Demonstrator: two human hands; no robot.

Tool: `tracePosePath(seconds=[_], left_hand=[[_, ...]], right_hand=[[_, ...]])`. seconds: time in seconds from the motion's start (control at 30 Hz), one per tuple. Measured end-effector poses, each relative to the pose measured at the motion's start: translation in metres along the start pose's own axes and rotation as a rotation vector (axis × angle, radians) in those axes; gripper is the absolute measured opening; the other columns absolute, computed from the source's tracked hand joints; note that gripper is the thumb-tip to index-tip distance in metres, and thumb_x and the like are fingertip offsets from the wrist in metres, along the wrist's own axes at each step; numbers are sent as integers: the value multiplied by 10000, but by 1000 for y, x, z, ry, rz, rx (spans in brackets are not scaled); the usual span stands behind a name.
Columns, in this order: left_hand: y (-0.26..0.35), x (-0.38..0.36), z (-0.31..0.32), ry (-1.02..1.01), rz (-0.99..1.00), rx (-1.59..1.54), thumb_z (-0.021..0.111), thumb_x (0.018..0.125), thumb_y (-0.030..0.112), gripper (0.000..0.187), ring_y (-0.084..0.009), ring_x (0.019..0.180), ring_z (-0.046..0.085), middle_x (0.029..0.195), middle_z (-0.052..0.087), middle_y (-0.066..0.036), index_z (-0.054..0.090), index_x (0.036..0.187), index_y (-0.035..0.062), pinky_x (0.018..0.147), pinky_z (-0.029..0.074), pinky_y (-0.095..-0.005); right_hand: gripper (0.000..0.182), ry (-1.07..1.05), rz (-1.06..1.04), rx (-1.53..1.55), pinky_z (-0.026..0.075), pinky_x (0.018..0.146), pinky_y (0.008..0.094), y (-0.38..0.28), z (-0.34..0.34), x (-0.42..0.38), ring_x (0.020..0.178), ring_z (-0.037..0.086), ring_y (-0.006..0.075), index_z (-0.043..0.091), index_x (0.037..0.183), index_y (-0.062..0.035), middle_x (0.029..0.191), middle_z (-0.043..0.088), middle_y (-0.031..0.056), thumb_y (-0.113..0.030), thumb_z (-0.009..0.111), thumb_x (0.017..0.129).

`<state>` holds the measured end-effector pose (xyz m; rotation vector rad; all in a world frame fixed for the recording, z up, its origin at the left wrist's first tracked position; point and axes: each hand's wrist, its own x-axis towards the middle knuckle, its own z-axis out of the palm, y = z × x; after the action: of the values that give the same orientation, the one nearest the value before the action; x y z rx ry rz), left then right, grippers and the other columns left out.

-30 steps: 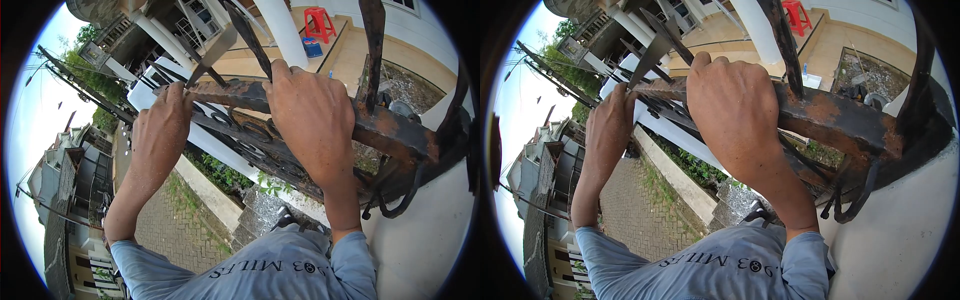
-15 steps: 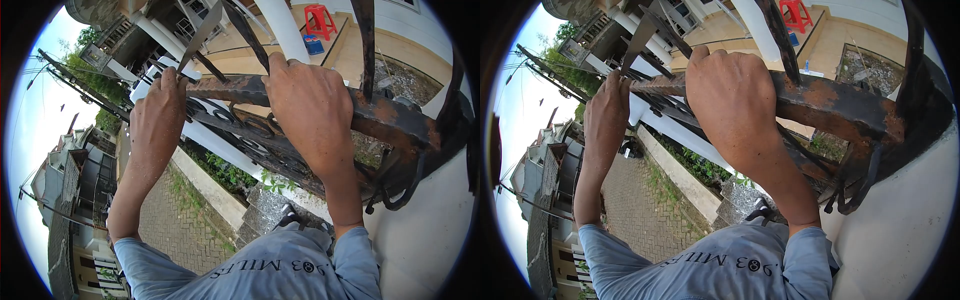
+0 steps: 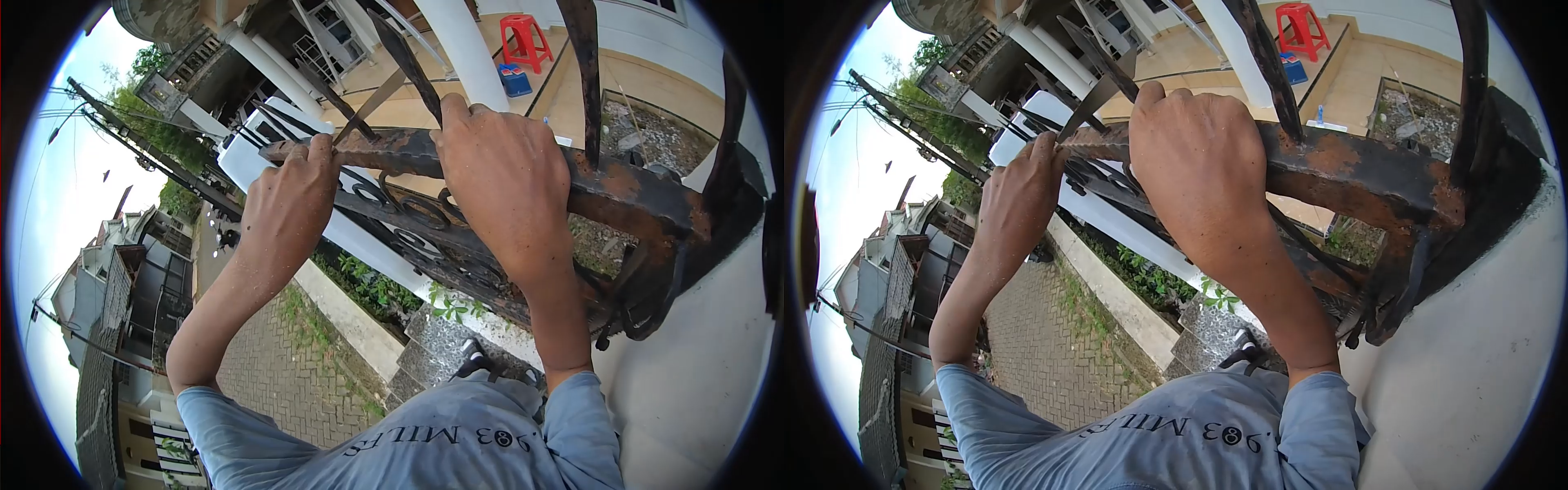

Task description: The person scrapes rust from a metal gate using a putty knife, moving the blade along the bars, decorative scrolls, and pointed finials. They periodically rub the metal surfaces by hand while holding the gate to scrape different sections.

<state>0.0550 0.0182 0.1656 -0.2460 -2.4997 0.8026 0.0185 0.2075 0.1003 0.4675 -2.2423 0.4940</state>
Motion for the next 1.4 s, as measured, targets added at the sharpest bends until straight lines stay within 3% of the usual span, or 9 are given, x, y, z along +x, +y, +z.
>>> tracePosePath(seconds=[0.17,0.27,0.5,0.6,0.67,0.77,0.9,1.03,1.4], left_hand=[[-4,10,-13,68,-39,54,477,992,220,216,-332,590,644,750,617,-172,496,984,5,494,501,-424],[-6,13,-12,52,21,56,490,985,211,214,-308,585,651,728,602,-160,477,980,-3,462,505,-401],[-9,19,-23,91,-50,53,473,991,206,212,-337,597,648,712,607,-172,495,959,-3,492,508,-423],[-5,8,-9,47,74,45,473,993,213,217,-335,592,649,715,614,-175,499,961,0,490,508,-420],[-14,18,-22,112,-48,10,475,991,211,232,-343,592,648,724,612,-186,489,962,-19,499,513,-432],[-5,7,-5,66,98,51,484,990,205,228,-322,553,643,698,605,-172,496,951,-20,454,506,-401],[-13,26,-29,123,-150,47,471,996,222,209,-366,595,633,741,626,-187,487,965,15,524,481,-467],[-4,14,-18,10,76,107,528,899,39,144,-298,546,643,690,592,-166,498,1005,-53,427,497,-393],[-4,21,-26,39,-12,120,511,961,135,179,-295,553,654,683,612,-179,507,966,-45,419,488,-374]], right_hand=[[230,-16,1,-16,545,612,358,0,-1,0,679,693,262,602,917,-9,678,659,139,-238,576,916],[124,67,-27,-46,520,571,274,1,3,-1,645,692,188,616,872,-27,638,657,79,-100,650,778],[111,67,-31,-45,520,572,272,0,2,-3,644,694,185,618,867,-37,639,660,85,-98,649,780],[110,82,-38,-60,519,568,272,1,2,-1,644,694,184,618,857,-39,638,660,85,-98,658,774],[114,102,-40,-56,517,564,271,0,2,-2,640,693,183,617,852,-37,634,658,86,-98,666,769],[131,70,-46,-72,517,560,270,1,4,-2,641,692,182,619,856,-30,635,657,81,-97,677,760],[139,66,-39,-66,517,561,269,1,3,-3,638,692,181,619,865,-24,633,656,87,-96,677,761],[132,72,-53,-63,518,561,270,1,4,-2,637,691,176,619,866,-25,633,655,87,-97,671,767],[118,93,-49,-53,521,573,266,1,5,-3,642,692,180,619,856,-34,641,659,83,-106,665,773]])
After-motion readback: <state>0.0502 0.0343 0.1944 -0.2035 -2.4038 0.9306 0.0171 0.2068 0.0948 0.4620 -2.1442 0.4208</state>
